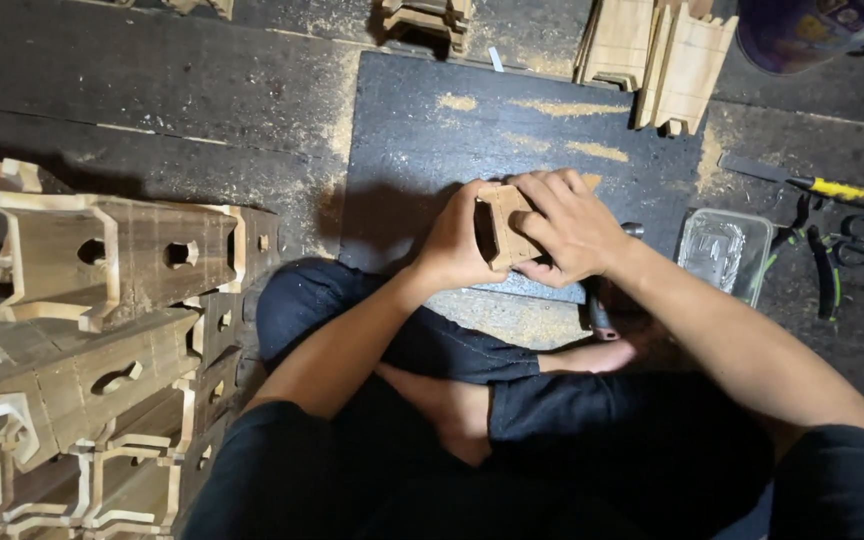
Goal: Assembling small wooden boxes or birdhouses using a hammer and nails while sitting on the floor.
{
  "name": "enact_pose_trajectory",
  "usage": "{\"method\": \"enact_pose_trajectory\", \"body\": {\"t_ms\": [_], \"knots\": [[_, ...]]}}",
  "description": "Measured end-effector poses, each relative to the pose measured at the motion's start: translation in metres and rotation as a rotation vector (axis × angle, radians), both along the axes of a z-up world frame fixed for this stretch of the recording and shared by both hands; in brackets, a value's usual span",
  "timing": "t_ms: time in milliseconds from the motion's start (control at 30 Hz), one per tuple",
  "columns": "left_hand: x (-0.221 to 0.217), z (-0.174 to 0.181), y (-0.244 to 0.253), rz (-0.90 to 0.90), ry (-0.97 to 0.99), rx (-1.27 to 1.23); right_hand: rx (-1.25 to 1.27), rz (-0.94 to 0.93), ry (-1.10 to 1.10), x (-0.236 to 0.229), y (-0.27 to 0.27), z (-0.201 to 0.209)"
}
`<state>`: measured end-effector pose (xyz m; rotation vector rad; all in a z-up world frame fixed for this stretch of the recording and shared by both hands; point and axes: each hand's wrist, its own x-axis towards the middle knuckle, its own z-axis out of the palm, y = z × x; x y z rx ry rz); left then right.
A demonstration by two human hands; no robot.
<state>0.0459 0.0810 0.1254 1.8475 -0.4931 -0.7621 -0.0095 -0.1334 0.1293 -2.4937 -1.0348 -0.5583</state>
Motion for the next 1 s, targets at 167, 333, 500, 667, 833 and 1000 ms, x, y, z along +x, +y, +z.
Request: {"method": "enact_pose_trajectory", "body": {"t_ms": [167, 333, 500, 667, 833, 1000], "knots": [[-0.006, -0.019, -0.001, 0.013, -0.036, -0.003, 0.013, 0.012, -0.003, 0.001, -0.001, -0.002], [-0.004, 0.021, -0.008, 0.007, -0.101, -0.124, 0.022, 0.03, -0.012, 0.0, -0.003, -0.009], [-0.019, -0.01, -0.011, 0.056, -0.134, -0.119, -0.028, -0.012, 0.023, -0.007, -0.006, -0.021], [-0.013, 0.005, 0.001, 0.045, -0.151, -0.086, -0.026, -0.178, 0.09, -0.029, 0.008, 0.03], [-0.009, 0.037, -0.013, 0.049, -0.11, -0.054, 0.175, -0.848, 0.299, -0.119, 0.002, 0.019], [0.003, 0.075, -0.014, 0.045, -0.012, -0.025, 0.048, -1.305, 1.287, -0.157, -0.009, -0.051]]}}
